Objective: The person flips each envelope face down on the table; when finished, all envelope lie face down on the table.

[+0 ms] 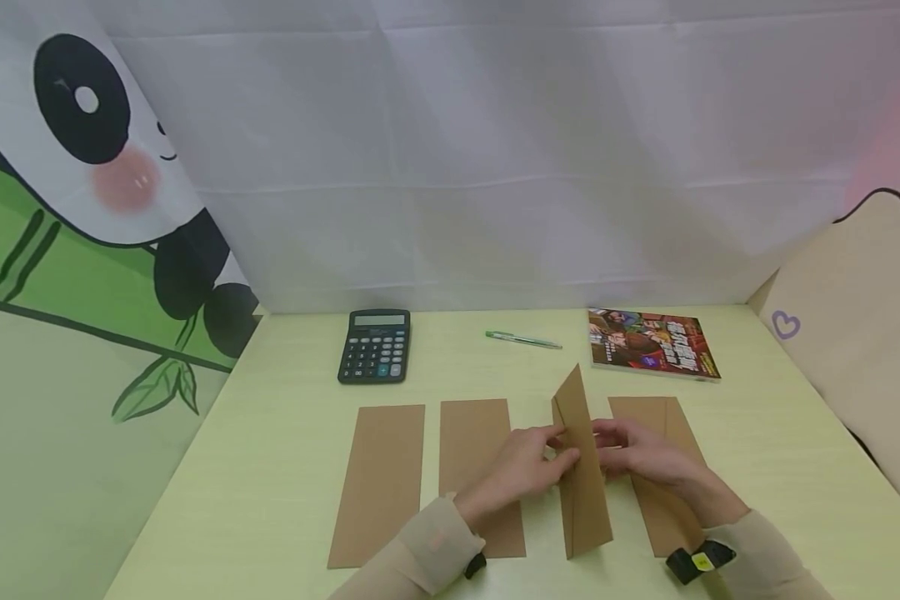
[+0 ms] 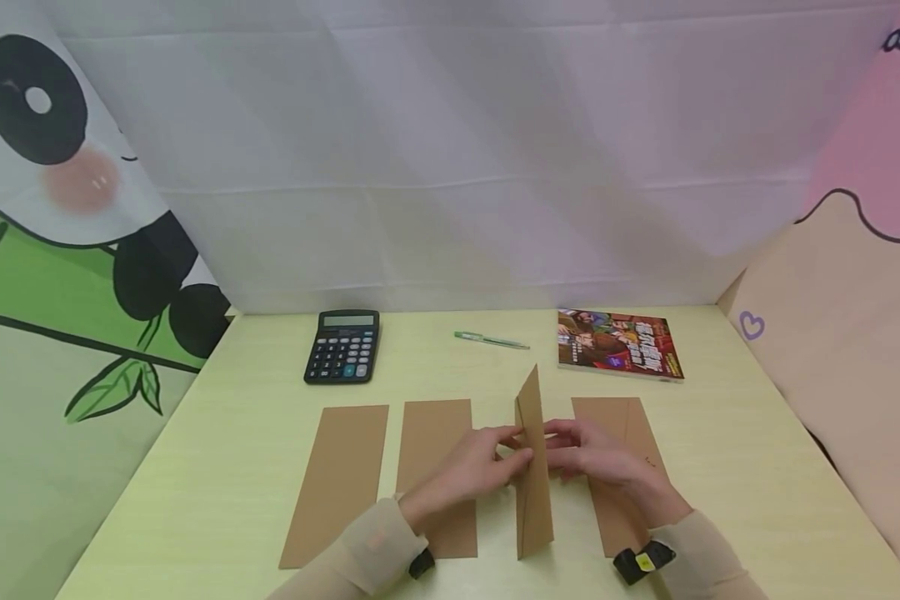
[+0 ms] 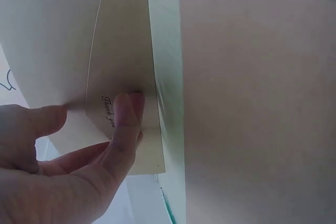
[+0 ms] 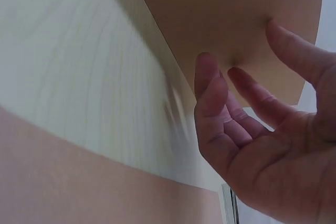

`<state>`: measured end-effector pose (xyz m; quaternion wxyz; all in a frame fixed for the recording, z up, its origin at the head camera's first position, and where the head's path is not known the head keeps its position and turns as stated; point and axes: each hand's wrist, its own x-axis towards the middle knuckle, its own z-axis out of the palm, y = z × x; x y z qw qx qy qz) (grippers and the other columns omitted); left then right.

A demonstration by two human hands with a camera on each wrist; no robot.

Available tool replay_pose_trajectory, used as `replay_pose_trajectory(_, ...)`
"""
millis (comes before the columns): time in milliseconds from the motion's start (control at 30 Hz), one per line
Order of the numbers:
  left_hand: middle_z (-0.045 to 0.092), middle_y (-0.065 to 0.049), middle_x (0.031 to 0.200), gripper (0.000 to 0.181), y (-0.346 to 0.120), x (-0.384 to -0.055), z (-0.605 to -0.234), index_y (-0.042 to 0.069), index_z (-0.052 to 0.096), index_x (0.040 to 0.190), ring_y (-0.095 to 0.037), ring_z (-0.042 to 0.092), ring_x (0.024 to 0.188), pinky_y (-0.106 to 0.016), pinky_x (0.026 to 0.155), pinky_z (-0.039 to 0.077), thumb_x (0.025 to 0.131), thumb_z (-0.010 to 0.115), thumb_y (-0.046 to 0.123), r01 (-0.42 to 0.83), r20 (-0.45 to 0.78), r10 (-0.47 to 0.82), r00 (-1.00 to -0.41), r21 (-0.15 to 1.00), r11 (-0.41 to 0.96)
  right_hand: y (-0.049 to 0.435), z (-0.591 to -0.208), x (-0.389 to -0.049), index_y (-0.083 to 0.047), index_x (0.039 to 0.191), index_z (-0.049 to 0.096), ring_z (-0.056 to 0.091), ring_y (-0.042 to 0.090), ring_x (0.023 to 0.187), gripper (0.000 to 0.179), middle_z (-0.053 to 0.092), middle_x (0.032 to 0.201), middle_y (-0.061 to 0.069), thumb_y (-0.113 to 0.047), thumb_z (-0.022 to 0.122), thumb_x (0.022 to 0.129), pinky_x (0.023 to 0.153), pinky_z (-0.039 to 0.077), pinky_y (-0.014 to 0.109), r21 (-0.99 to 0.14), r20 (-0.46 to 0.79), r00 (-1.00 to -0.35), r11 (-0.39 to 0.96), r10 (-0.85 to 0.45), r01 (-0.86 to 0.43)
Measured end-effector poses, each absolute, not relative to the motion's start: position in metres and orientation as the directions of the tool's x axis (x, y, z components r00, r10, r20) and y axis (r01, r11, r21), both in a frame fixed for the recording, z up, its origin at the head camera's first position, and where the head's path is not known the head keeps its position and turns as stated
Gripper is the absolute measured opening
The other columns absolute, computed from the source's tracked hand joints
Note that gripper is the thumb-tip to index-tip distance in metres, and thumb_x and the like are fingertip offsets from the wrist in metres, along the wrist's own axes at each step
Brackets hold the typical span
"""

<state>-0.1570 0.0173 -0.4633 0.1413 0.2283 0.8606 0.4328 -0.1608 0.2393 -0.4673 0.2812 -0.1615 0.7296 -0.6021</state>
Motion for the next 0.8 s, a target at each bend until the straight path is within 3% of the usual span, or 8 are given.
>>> replay_pose_trajectory(200,0.063,0.004,0.071,0.042,0.019,-0.153,-0.460,0.012,0.065,0.123,-0.005,0.057,0.054,-0.024,0.049,0.045,0.098,0.049,0.042,0.202,-0.081,0.497,-0.864,0.849,0.489,0.234,-0.468,-0.162,0.011,0.136,0.039,0.058,0.031,0.095,0.056,0.057,0.118,0.020,-0.016,0.061,0.093,0.072,0.051,0.042,-0.959,-0.230,-0.786,0.271,-0.574,0.083)
replay_pose_trajectory(433,0.062,-0.002,0.067,0.050,0.020,-0.148,-0.454,0.018,0.072,0.093,-0.010,0.054,0.055,-0.027,0.050,0.042,0.098,0.037,0.054,0.123,-0.130,0.463,-0.877,0.871,0.476,0.230,-0.470,-0.161,0.005,0.134,0.045,0.057,0.030,0.095,0.054,0.054,0.120,0.020,-0.019,0.064,0.091,0.071,0.050,0.043,-0.941,-0.243,-0.797,0.332,-0.553,0.057)
replay_pose_trajectory(800,0.064,-0.001,0.065,0.059,0.019,-0.146,-0.451,0.009,0.072,0.104,-0.013,0.060,0.058,-0.027,0.053,0.042,0.099,0.035,0.055,0.062,-0.164,0.450,-0.878,0.893,0.446,0.227,-0.472,-0.158,0.007,0.134,0.044,0.059,0.030,0.087,0.053,0.054,0.111,0.016,-0.021,0.063,0.093,0.064,0.047,0.036,-0.923,-0.236,-0.800,0.385,-0.551,0.007)
